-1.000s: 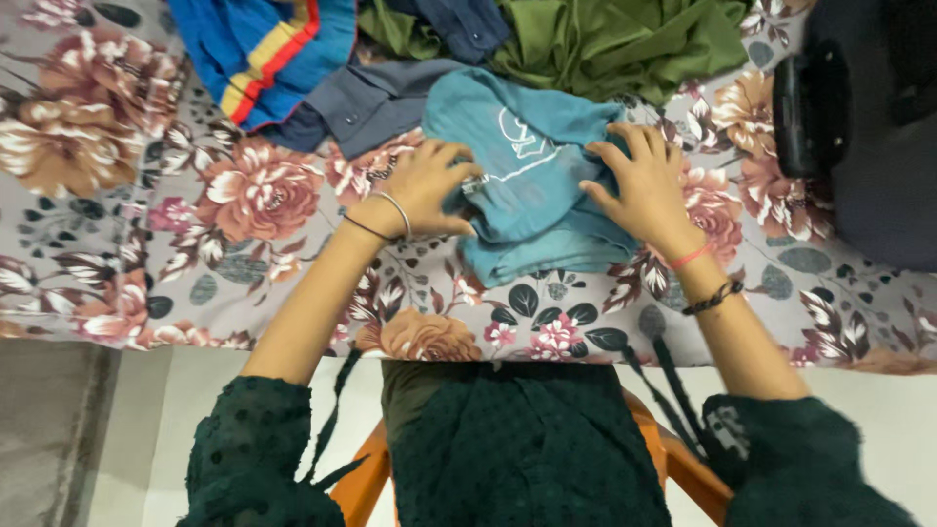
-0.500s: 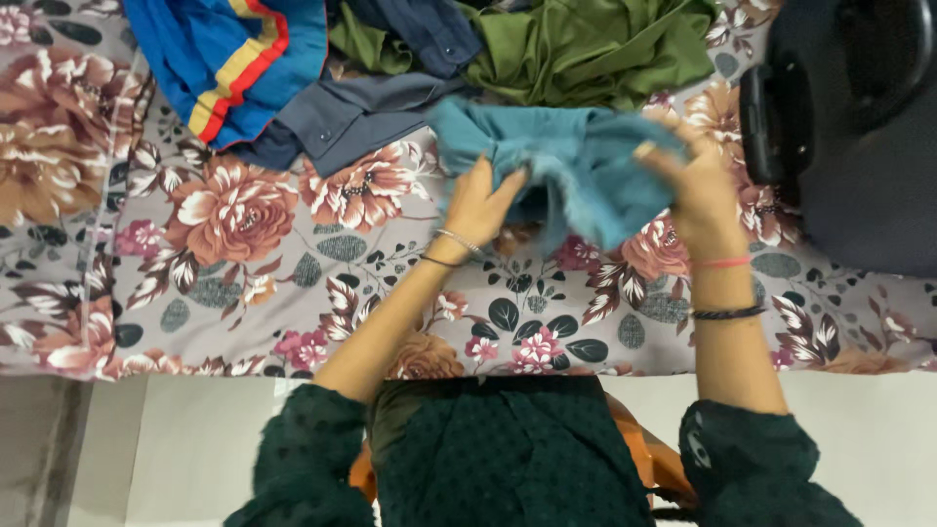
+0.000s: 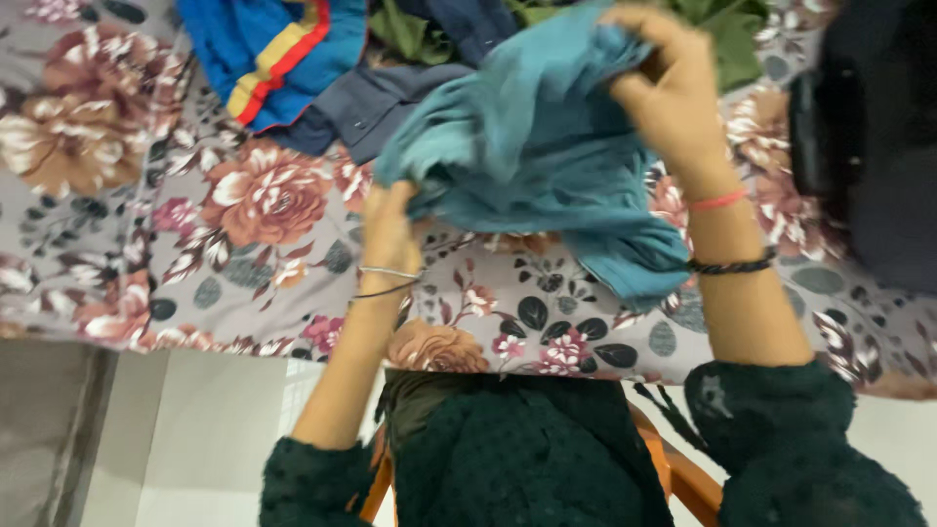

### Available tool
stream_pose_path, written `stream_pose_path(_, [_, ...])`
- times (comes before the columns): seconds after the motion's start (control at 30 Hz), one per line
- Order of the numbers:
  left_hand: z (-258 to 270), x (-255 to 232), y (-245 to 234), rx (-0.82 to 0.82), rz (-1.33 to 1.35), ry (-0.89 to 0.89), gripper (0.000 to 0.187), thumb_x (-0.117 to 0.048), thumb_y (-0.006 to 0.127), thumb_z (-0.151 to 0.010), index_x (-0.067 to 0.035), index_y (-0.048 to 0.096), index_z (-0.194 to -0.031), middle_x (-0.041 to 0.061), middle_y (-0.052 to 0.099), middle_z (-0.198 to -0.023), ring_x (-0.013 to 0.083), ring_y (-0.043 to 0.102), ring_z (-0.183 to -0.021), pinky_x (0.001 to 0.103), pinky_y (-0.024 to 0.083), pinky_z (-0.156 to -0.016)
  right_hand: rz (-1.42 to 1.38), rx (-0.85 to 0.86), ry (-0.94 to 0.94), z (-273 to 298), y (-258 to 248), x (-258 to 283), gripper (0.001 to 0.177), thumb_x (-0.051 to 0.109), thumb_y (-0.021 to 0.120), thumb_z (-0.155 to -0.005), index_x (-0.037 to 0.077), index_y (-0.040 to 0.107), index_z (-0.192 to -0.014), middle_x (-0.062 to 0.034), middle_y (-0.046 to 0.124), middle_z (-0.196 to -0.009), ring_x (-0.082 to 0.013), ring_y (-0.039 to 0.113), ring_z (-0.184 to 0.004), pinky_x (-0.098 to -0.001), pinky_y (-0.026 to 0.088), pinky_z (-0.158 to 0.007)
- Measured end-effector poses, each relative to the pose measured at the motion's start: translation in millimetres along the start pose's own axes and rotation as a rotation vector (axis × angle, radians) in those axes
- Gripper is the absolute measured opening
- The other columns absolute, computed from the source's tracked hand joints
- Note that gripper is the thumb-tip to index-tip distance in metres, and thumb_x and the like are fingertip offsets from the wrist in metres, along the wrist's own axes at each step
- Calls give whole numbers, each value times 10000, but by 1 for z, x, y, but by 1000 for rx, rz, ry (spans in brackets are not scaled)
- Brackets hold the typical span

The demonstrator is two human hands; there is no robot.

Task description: The person folds a pair of grey pants and a teal t-shirt by hand on a floral-patterned surface and then places the pants into a suitcase.

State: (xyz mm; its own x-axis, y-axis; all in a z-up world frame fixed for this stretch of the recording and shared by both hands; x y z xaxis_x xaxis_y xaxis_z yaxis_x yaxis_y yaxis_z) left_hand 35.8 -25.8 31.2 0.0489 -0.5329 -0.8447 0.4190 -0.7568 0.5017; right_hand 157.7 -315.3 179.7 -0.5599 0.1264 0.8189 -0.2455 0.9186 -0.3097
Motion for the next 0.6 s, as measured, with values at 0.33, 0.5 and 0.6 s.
stream_pose_path(0.33, [29,-130,-109,-24,-1373,722,492,-149,742,-847,-38,628,-1313,162,668,-1256,380,652,-1166,448,512,-1010,-140,268,216,6,112,-40,384,-83,579,-889,51,594,-1248,15,543,-881,-72,512,-771,-240,465,-668])
stream_pose_path(0.5, [37,-86,2,471,-1056,937,944,-320,856,-715,69,391,-1439,301,553,-1312,471,566,-1182,466,481,-945,-177,525,-12,-5,155,0,424,-28,652,-942,85,580,-1344,-46,641,-1082,-111,599,-1001,-289,511,-899])
stream_pose_path(0.6, [-15,-75,9,222,-1293,669,570,-159,736,-850,-54,579,-1388,225,709,-1088,416,693,-982,476,549,-836,-149,538,-11,-7,144,-10,523,35,668,-953,116,540,-1453,-83,647,-1271,-159,615,-1179,-317,510,-1024])
Point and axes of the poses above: each hand's wrist, its own z-axis away from the middle knuckle, its own y-axis out of the palm, x = y × z, the point moved 3 cm from there along -z, towards the middle knuckle
